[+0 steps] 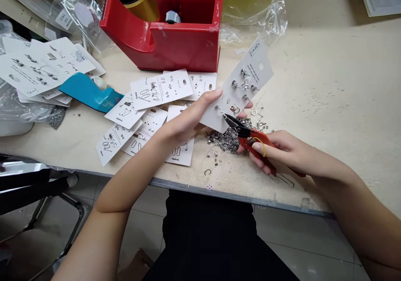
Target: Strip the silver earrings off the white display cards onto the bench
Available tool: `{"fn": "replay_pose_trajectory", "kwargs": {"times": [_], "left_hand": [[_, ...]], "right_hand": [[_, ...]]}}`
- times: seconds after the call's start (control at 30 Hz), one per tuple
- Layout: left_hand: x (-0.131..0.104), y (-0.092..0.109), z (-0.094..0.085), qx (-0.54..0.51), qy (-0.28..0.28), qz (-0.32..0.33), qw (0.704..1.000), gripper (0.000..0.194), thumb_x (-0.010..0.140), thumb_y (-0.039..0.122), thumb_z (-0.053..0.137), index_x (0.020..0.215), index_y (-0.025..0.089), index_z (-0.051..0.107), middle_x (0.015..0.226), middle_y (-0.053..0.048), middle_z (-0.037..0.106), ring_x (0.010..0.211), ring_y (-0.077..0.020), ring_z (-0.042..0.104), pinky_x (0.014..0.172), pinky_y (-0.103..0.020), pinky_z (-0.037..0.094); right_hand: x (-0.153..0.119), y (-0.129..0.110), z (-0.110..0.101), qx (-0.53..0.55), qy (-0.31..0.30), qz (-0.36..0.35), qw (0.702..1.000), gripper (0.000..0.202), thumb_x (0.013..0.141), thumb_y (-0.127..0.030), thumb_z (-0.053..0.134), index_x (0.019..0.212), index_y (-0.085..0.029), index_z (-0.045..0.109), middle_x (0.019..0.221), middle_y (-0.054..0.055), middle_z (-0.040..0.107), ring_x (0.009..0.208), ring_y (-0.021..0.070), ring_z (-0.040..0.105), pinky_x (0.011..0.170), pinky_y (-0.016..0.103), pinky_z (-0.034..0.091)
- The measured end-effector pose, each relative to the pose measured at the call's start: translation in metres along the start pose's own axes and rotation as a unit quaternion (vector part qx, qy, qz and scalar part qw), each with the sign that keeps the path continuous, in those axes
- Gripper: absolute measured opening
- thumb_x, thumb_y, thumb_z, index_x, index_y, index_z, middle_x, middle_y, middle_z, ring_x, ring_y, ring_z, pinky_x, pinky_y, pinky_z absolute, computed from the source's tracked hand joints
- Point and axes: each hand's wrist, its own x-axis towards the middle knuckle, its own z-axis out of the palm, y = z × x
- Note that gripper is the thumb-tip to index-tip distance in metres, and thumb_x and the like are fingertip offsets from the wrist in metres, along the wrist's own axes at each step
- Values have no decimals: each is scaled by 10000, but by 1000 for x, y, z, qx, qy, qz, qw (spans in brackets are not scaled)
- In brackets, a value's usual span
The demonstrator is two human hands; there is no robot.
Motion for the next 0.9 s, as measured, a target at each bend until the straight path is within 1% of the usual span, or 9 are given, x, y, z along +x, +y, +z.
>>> {"fn": "replay_pose_trajectory", "kwargs": {"times": [0.07,0.17,0.27,0.4,0.5,0.63,0.7,0.83,0.9], "left_hand": [[0,-1,1,-6,12,0,1000,689,872,583,501,1431,182,488,1313,-119,689,1396,-416,491,1091,-562,503],[0,0,2,-12,17,6,1000,685,875,565,487,1436,173,474,1305,-123,694,1392,-415,495,1094,-578,494],[1,0,3,-3,15,7,1000,666,902,557,422,1449,180,461,1321,-101,686,1411,-396,478,1090,-573,495],[3,-3,0,11,53,-3,999,644,934,575,342,1437,198,483,1330,-83,681,1384,-390,512,1059,-573,515],[3,-3,-1,15,82,-12,996,635,953,591,310,1444,223,472,1334,-78,679,1376,-378,526,1044,-566,529],[3,-1,0,15,101,-21,995,649,964,617,278,1463,237,445,1330,-85,682,1372,-367,535,1063,-560,521],[2,0,1,7,100,-12,995,644,972,608,254,1466,240,440,1342,-79,675,1380,-364,527,1075,-564,512],[2,1,3,-11,84,11,996,632,982,574,257,1486,226,414,1384,-90,648,1408,-375,490,1113,-565,483],[2,1,3,-13,86,14,996,634,984,568,258,1493,220,402,1389,-95,644,1411,-380,483,1122,-570,473]], "right_hand": [[-1,-1,5,13,-2,11,1000,458,949,-591,516,970,-142,608,677,6,538,568,113,521,475,233,440],[-3,-1,8,9,7,7,1000,446,921,-605,559,926,-160,588,656,-4,533,560,112,513,465,229,425],[-4,0,11,11,28,-1,1000,470,915,-626,555,912,-157,589,604,-23,502,502,95,465,435,225,386],[0,3,12,42,40,-4,998,491,937,-630,518,970,-147,602,602,-32,485,464,78,432,411,216,358],[2,4,11,55,27,-5,998,504,936,-637,514,968,-140,594,621,-24,498,473,81,460,416,215,374],[2,1,9,76,-7,-17,997,491,962,-596,497,1030,-118,583,702,18,570,580,114,567,520,243,477],[0,-1,7,89,-18,-14,996,487,970,-578,491,1065,-109,579,730,28,581,614,126,587,553,257,502],[-5,-3,5,96,-32,-13,995,486,979,-566,474,1108,-108,575,740,36,592,620,139,598,559,270,513],[-5,-3,4,97,-40,-14,994,478,982,-560,470,1099,-109,578,726,34,591,608,139,596,549,270,510]]}}
